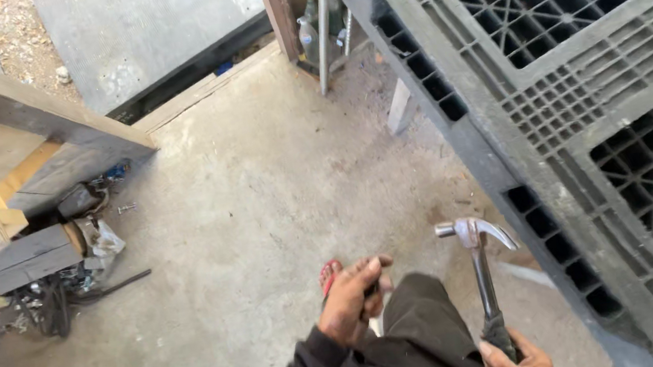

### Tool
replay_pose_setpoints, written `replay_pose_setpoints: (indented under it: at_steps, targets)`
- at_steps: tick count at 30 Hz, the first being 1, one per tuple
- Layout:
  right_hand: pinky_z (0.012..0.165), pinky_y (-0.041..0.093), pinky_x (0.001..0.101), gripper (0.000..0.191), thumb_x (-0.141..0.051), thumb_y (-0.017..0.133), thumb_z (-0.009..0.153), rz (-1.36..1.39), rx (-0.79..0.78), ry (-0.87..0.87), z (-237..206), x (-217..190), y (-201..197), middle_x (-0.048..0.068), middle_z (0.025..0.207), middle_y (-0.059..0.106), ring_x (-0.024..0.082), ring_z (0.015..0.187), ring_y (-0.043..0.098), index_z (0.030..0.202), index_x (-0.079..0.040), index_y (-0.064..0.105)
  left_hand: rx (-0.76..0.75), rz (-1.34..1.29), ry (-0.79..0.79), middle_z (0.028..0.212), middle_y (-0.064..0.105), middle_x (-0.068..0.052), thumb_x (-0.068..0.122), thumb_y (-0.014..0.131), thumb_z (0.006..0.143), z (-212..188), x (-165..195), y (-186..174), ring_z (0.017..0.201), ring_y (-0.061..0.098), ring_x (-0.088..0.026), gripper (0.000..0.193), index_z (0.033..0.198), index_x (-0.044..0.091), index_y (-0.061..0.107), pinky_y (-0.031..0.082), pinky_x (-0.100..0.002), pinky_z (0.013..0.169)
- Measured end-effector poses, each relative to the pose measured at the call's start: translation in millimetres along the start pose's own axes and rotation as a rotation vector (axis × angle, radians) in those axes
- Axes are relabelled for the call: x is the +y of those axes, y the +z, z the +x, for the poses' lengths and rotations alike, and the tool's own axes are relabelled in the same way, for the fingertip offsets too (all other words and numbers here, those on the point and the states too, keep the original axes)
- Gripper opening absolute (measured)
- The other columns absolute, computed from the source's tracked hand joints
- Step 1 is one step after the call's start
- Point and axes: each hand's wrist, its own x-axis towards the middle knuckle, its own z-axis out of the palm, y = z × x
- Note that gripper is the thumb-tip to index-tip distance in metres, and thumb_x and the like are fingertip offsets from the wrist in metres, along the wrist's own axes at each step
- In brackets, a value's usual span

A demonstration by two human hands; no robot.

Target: The person hammers nails into a gray plastic crate placed on a wooden workbench. They repeatedly pick up nails from a container and drive them into the crate using a claw hammer. The person occasionally pauses to retrieve more nails.

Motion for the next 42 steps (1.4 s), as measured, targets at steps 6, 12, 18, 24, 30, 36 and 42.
replay_pose_setpoints:
  at_steps: [6, 12, 18, 24, 30, 36, 42]
  targets:
    - [0.036, 0.034, 0.0338, 0.031, -0.005, 0.079, 0.077, 0.027, 0.091, 0.044, 18, -35, 65, 0.008, 0.055, 0.055, 0.018, 0.037, 0.048, 0.106, 0.002, 0.07, -0.012, -0.027, -0.068, 0.069, 0.055, 0.004, 0.03, 0.058, 0.106, 85, 92, 13, 0.049, 0.038, -0.004, 0.021, 0.104, 0.009, 0.06, 0.03, -0.021, 0.042]
    - [0.036, 0.037, 0.0325, 0.029, -0.01, 0.077, 0.082, -0.022, 0.098, 0.029, 63, -92, 106, 0.008, 0.052, 0.054, 0.017, 0.037, 0.051, 0.109, -0.002, 0.071, -0.091, -0.203, -0.077, 0.068, 0.05, 0.005, 0.032, 0.057, 0.106, 193, 161, 51, 0.05, 0.037, -0.005, 0.021, 0.103, 0.011, 0.057, 0.029, -0.022, 0.042]
    - [0.042, 0.041, 0.0293, 0.019, -0.012, 0.071, 0.09, -0.087, 0.083, -0.204, 103, -161, 134, 0.008, 0.055, 0.059, 0.014, 0.043, 0.054, 0.099, 0.003, 0.065, -0.074, -0.295, -0.233, 0.069, 0.048, 0.006, 0.031, 0.053, 0.107, 274, 207, 99, 0.051, 0.036, -0.007, 0.016, 0.101, 0.017, 0.054, 0.029, -0.023, 0.044]
    - [0.045, 0.043, 0.0278, 0.022, -0.017, 0.069, 0.095, 0.034, 0.214, -0.302, 137, -200, 192, 0.003, 0.064, 0.058, 0.011, 0.049, 0.053, 0.104, 0.002, 0.061, -0.087, -0.27, -0.343, 0.074, 0.049, 0.005, 0.033, 0.051, 0.106, 368, 251, 155, 0.057, 0.035, -0.01, 0.017, 0.099, 0.018, 0.054, 0.028, -0.027, 0.05]
    - [0.048, 0.042, 0.0277, 0.023, -0.02, 0.069, 0.097, 0.071, 0.493, -0.214, 148, -210, 265, 0.006, 0.064, 0.059, 0.012, 0.05, 0.054, 0.102, 0.001, 0.061, -0.255, -0.14, -0.398, 0.102, 0.051, -0.001, 0.039, 0.047, 0.107, 429, 272, 172, 0.085, 0.041, -0.019, 0.025, 0.116, 0.016, 0.054, 0.032, -0.034, 0.073]
    - [0.046, 0.041, 0.0287, 0.023, -0.02, 0.067, 0.096, 0.381, 0.635, -0.109, 154, -213, 312, 0.004, 0.072, 0.057, 0.013, 0.05, 0.051, 0.106, -0.002, 0.057, -0.48, -0.07, -0.394, 0.129, 0.053, -0.007, 0.044, 0.042, 0.107, 443, 267, 168, 0.112, 0.047, -0.028, 0.041, 0.132, 0.014, 0.053, 0.036, -0.042, 0.096]
    - [0.048, 0.043, 0.0276, 0.024, -0.023, 0.065, 0.1, 0.392, 0.68, -0.104, 158, -207, 328, 0.004, 0.071, 0.055, 0.012, 0.053, 0.052, 0.107, -0.003, 0.054, -0.518, -0.596, -0.563, 0.152, 0.055, -0.013, 0.049, 0.038, 0.11, 449, 251, 157, 0.135, 0.051, -0.036, 0.055, 0.148, 0.012, 0.053, 0.039, -0.049, 0.115]
